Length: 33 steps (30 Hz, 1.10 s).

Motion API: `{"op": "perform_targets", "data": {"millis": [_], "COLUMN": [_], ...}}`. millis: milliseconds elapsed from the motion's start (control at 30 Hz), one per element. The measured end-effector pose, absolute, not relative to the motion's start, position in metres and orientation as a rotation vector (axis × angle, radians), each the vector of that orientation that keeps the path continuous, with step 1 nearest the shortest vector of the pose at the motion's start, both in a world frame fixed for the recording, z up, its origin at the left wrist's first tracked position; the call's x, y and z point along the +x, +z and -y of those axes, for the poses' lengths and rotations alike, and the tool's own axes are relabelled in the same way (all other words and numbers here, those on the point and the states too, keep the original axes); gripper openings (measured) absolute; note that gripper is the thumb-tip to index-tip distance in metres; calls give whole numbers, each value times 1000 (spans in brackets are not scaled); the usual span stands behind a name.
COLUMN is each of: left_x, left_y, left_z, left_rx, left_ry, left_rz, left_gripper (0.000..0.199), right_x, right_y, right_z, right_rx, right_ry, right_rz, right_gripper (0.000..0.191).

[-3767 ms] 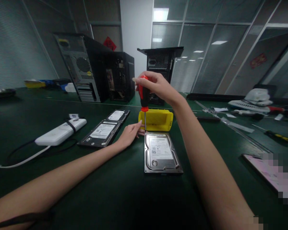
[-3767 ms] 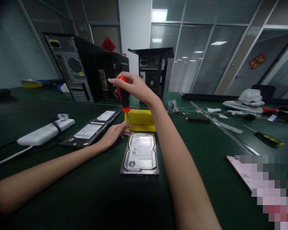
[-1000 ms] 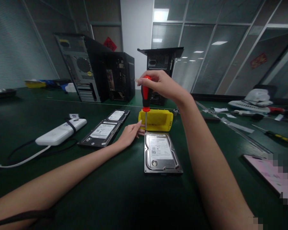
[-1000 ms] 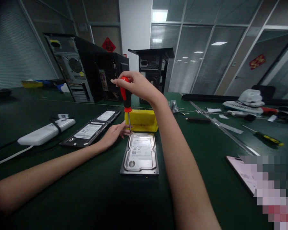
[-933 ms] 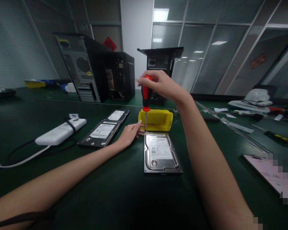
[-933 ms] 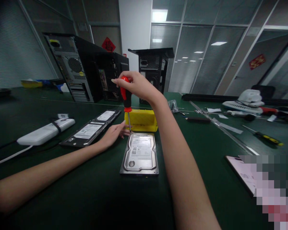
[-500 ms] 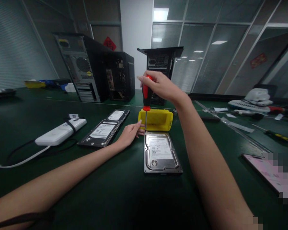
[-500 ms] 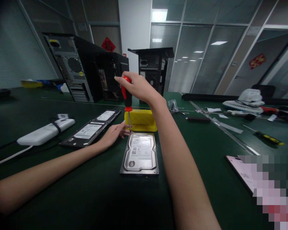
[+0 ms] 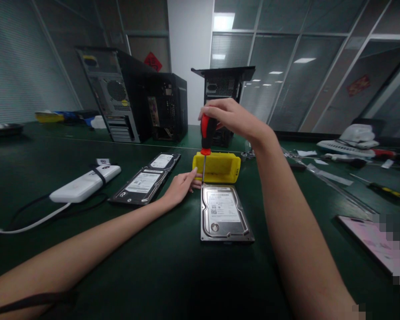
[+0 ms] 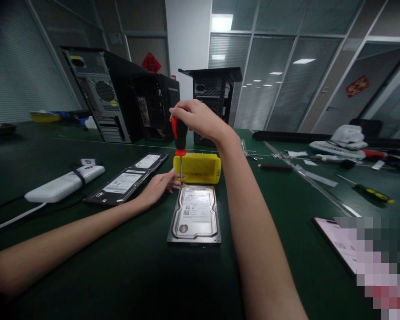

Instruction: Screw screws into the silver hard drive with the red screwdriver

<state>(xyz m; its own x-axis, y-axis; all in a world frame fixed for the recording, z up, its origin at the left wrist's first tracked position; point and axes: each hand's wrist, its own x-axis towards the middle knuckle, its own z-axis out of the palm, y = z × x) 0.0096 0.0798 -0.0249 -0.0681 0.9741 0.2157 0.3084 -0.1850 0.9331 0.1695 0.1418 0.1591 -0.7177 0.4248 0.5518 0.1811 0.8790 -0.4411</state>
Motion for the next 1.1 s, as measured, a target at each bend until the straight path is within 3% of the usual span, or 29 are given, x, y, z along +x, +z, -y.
{"op": "perform_targets", "data": {"millis": [333,733,1100], "left_x": [11,11,10], "left_y": [-22,-24,-24], "left_z": [-78,-80,-80], "left_rx": [1537,1531,1542], "left_ry": [1266,1270,1276], "left_rz": [-1426,-1424,-1413], "left_gripper": [55,57,58], "right_x": [170,157,152], "right_y": [158,151,146], "right_z": [-139,-143,-145], "right_rx": [-341,-273,-670], "right_ry": [498,116,-265], "right_rz": [2388,2374,2231], "right_gripper": [29,33,41]}}
